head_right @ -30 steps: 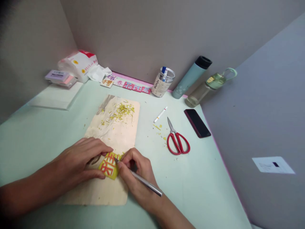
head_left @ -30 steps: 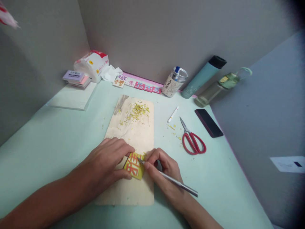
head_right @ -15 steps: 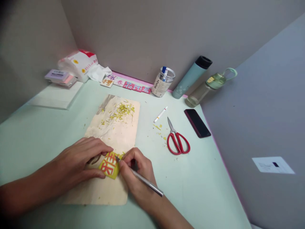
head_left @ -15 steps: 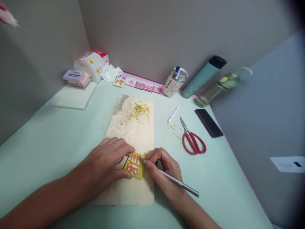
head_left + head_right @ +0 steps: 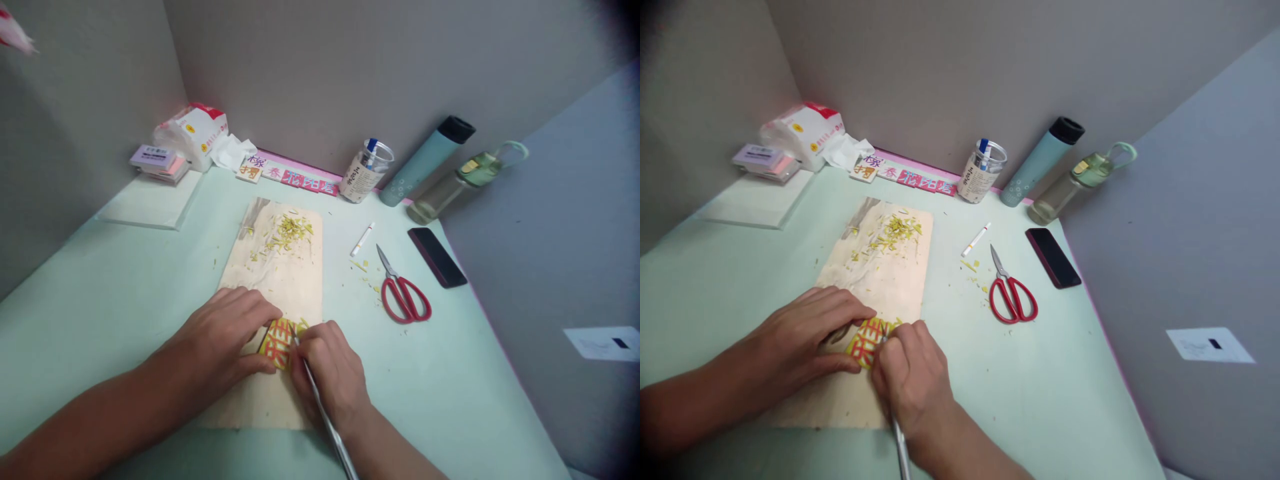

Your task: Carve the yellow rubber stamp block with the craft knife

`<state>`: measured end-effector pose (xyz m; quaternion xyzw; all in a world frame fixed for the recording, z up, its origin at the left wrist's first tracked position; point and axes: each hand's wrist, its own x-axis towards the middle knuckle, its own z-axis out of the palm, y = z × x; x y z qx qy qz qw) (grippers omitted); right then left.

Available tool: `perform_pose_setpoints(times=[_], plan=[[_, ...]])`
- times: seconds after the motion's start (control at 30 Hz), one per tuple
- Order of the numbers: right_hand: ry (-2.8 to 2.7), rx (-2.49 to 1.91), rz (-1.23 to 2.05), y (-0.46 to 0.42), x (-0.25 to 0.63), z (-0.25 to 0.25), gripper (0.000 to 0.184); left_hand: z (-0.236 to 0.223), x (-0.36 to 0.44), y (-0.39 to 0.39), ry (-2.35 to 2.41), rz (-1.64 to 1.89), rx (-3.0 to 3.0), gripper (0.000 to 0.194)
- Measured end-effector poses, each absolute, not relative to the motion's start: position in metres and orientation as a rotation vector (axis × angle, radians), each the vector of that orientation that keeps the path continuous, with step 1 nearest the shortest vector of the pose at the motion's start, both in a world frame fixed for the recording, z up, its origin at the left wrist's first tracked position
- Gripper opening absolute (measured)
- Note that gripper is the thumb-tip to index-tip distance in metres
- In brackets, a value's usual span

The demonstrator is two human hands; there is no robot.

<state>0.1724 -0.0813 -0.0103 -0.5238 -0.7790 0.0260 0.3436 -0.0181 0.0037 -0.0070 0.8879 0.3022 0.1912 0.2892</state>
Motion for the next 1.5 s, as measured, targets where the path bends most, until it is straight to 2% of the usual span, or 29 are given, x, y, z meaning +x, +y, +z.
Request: perform_pose_setpoints(times=[0.13, 0.3, 0.4, 0.53, 0.8, 1.07, 1.3, 1.5], plan=[[-1.871, -1.478, -0.006, -0.074, 0.18, -0.015, 0.024, -0.006, -0.017, 0.003, 0.844, 0.496, 2.383, 0.041], [-1.51, -1.518, 0.556, -0.072, 0.197, -0.003, 0.017, -0.002, -0.018, 0.004, 0.841, 0.45, 2.371, 0.041], [-1.343, -1.489, 0.76, -0.074, 0.199, 0.007, 0.017, -0.003, -0.019, 0.004, 0.822, 0.448, 2.357, 0.041], [-1.402, -1.426, 0.938, -0.077, 0.195, 0.013, 0.018, -0.004, -0.021, 0.003, 0.82, 0.455, 2.346, 0.044], [-1.589, -1.431, 0.842, -0.08, 0.191, 0.009, 0.019, -0.004, -0.019, 0.005, 0.809, 0.457, 2.366, 0.041], [-1.892, -1.239, 0.404, -0.077, 0.187, 0.003, 0.021, -0.005, -0.019, 0.002, 0.838, 0.486, 2.364, 0.046], [-1.676, -1.406, 0.627, -0.078, 0.186, 0.008, 0.019, -0.003, -0.018, 0.003, 0.83, 0.448, 2.375, 0.039], [-1.673, -1.454, 0.625, -0.077, 0.183, 0.01, 0.019, -0.005, -0.019, 0.003, 0.828, 0.451, 2.381, 0.039]])
